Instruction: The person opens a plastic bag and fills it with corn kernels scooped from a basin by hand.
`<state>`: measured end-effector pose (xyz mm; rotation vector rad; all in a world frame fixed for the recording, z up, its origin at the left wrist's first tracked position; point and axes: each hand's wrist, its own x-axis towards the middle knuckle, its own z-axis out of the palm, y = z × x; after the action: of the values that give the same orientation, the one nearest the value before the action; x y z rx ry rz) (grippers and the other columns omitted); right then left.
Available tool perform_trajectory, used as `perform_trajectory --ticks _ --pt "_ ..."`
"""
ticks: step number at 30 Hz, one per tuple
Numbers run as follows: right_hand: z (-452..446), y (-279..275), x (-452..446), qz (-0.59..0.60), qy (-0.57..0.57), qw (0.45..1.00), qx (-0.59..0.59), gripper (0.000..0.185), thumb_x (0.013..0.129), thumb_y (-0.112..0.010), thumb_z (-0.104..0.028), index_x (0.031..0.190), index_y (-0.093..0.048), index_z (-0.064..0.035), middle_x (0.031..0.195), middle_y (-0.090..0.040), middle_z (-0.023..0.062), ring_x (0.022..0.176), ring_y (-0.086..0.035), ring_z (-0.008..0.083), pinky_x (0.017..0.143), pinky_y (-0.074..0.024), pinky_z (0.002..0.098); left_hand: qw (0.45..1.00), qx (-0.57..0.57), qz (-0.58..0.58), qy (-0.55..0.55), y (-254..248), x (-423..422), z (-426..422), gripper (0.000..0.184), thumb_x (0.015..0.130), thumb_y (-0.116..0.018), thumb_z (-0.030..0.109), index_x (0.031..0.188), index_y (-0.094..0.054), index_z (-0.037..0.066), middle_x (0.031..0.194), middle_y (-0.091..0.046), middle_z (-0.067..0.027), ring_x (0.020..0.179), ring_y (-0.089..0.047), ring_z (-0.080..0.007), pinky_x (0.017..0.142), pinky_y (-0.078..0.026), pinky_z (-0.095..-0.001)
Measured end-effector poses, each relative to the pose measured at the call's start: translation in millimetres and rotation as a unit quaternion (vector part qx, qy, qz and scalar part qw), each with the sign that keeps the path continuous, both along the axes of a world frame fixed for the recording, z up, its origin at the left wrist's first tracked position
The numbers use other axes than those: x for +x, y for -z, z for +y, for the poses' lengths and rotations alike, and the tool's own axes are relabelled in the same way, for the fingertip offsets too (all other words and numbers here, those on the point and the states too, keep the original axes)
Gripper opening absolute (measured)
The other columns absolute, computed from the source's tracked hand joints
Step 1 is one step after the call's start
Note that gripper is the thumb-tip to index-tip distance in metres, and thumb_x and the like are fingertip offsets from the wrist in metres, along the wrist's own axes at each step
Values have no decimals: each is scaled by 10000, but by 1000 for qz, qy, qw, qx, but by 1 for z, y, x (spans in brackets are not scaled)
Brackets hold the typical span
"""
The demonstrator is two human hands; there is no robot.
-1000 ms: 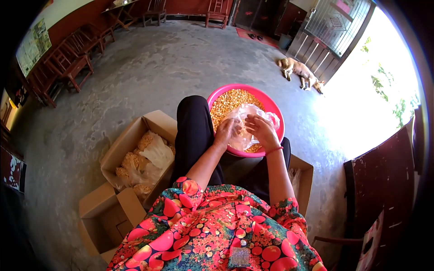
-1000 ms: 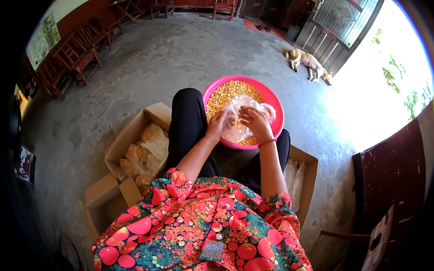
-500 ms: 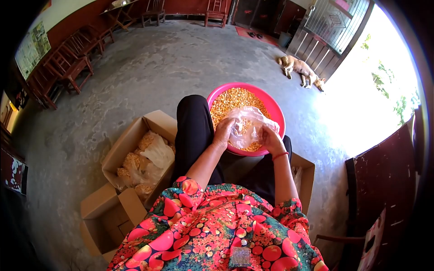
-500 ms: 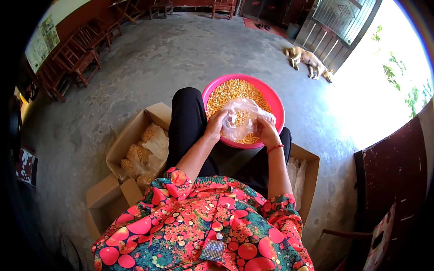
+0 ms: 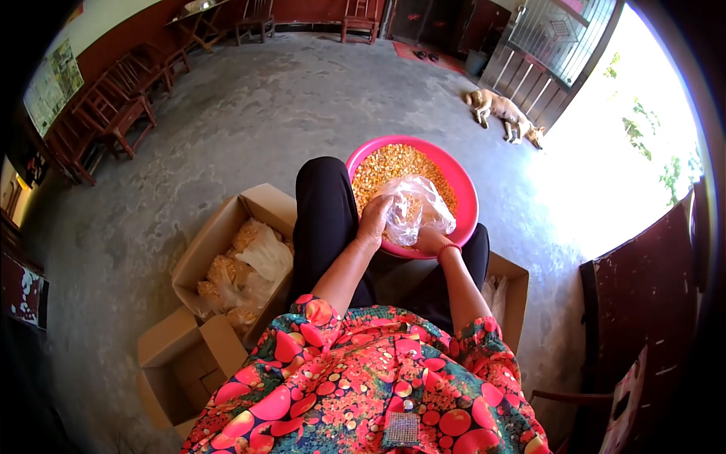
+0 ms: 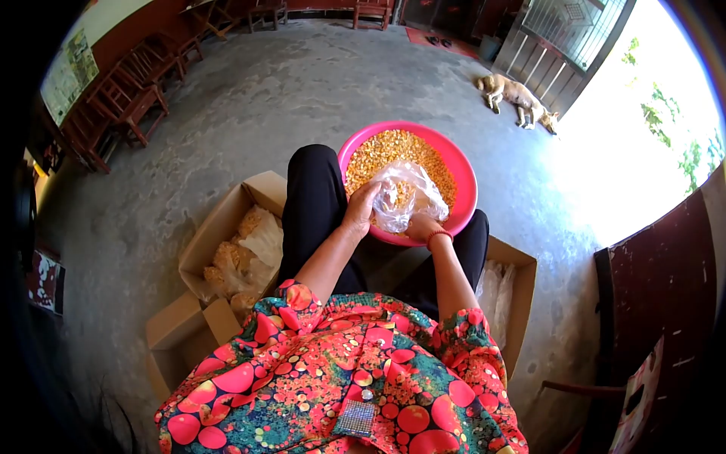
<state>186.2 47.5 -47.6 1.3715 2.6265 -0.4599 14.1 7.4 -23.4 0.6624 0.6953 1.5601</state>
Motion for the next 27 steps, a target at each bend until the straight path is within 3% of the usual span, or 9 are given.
perform_trajectory --ticks 13,15,19,21,22,23,24,25,27 --pt "-3 0 -11 -77 30 996 -30 325 726 -490 -283 887 -618 -30 897 -599 181 835 -572 301 737 -428 361 1000 2 22 -6 -6 3 -5 186 830 -494 166 887 -589 16 793 -595 -41 655 -556 -110 619 -462 -245" --pt "24 59 6 82 -78 992 56 311 728 -485 -235 925 -604 -26 888 -603 176 819 -578 301 724 -433 362 1000 3 21 -8 -7 2 -6 188 830 -493 166 888 -590 16 796 -596 -42 655 -556 -111 624 -461 -244" --pt "14 40 8 111 -126 974 150 265 755 -449 -170 917 -599 -23 808 -615 154 743 -583 273 696 -437 345 1000 2 24 -9 -6 2 -5 189 829 -493 162 886 -594 13 811 -600 -46 681 -557 -111 644 -459 -245" --pt "-6 -6 -2 304 -8 952 1 236 778 -406 -122 906 -578 -23 742 -597 103 605 -555 212 574 -441 311 1000 1 19 -11 -5 2 -4 189 828 -493 161 887 -595 12 817 -600 -47 691 -557 -111 651 -459 -247" --pt "1 -19 3 144 32 985 -95 181 798 -379 -119 853 -531 -39 640 -512 46 452 -442 135 390 -342 268 1000 2 21 -10 -5 2 -4 192 828 -494 162 894 -593 11 828 -600 -47 703 -557 -112 660 -458 -249" --pt "1 -25 6 143 32 985 -95 181 798 -379 -119 853 -531 -39 640 -512 46 452 -442 135 390 -342 268 1000 3 24 -8 -6 2 -5 195 828 -495 162 901 -592 9 838 -599 -47 715 -557 -113 668 -457 -251" --pt "1 -30 9 295 183 895 -281 146 800 -381 -125 814 -508 -55 601 -460 24 416 -386 108 355 -272 245 1000 3 23 -9 -7 2 -5 195 828 -495 162 901 -592 9 838 -599 -47 715 -557 -113 668 -457 -251" --pt "0 -34 11 421 318 726 -441 122 802 -382 -130 776 -485 -71 562 -409 1 381 -329 82 321 -202 223 999 8 30 -17 -7 3 -5 198 828 -495 163 909 -590 8 846 -598 -46 729 -556 -112 681 -454 -251" --pt "-10 -47 6 453 354 697 -428 129 813 -373 -141 725 -458 -100 528 -336 -20 383 -281 56 339 -158 194 999 13 37 -25 -8 3 -6 202 829 -495 164 916 -588 8 853 -597 -45 744 -554 -112 694 -451 -250"
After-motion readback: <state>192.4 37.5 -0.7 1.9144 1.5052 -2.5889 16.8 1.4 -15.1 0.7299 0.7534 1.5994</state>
